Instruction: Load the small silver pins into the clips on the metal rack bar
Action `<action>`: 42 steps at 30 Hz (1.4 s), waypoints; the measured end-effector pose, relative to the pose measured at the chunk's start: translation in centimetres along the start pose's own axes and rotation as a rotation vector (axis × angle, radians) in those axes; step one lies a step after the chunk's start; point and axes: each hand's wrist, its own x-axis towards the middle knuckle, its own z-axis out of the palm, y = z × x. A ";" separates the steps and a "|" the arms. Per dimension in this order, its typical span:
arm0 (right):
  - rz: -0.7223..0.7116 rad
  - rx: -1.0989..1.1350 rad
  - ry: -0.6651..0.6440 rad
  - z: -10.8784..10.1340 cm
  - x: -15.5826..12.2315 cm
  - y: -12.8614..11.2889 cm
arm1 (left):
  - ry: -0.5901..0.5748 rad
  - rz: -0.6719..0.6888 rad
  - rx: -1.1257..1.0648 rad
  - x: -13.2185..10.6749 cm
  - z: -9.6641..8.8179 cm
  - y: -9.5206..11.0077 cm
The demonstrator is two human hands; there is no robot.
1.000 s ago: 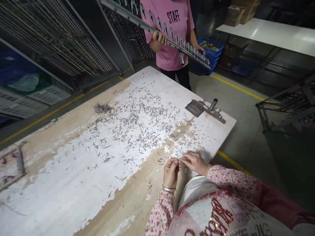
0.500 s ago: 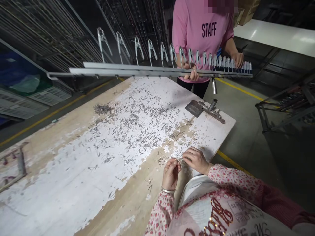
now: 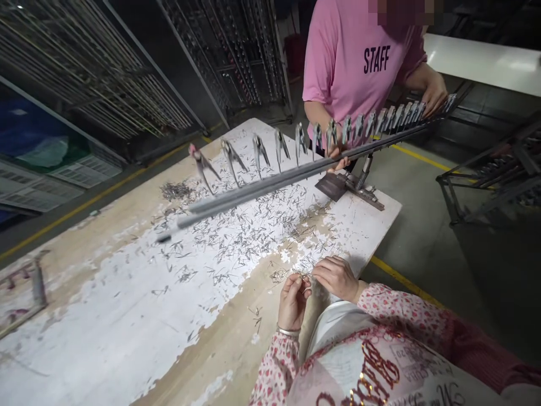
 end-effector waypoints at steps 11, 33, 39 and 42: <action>0.270 0.315 0.037 1.0 -0.9 -0.4 | 0.033 0.065 0.037 -0.5 0.1 -0.9; 0.222 0.184 0.089 0.2 -3.1 -0.6 | -0.040 0.093 0.115 -1.7 1.0 -1.9; 0.227 0.141 0.107 -0.4 -3.1 -0.7 | 0.035 0.328 0.543 -1.5 0.2 -2.2; 0.175 0.068 0.101 -1.0 -2.9 -0.9 | 0.050 0.381 0.620 -1.4 0.1 -2.4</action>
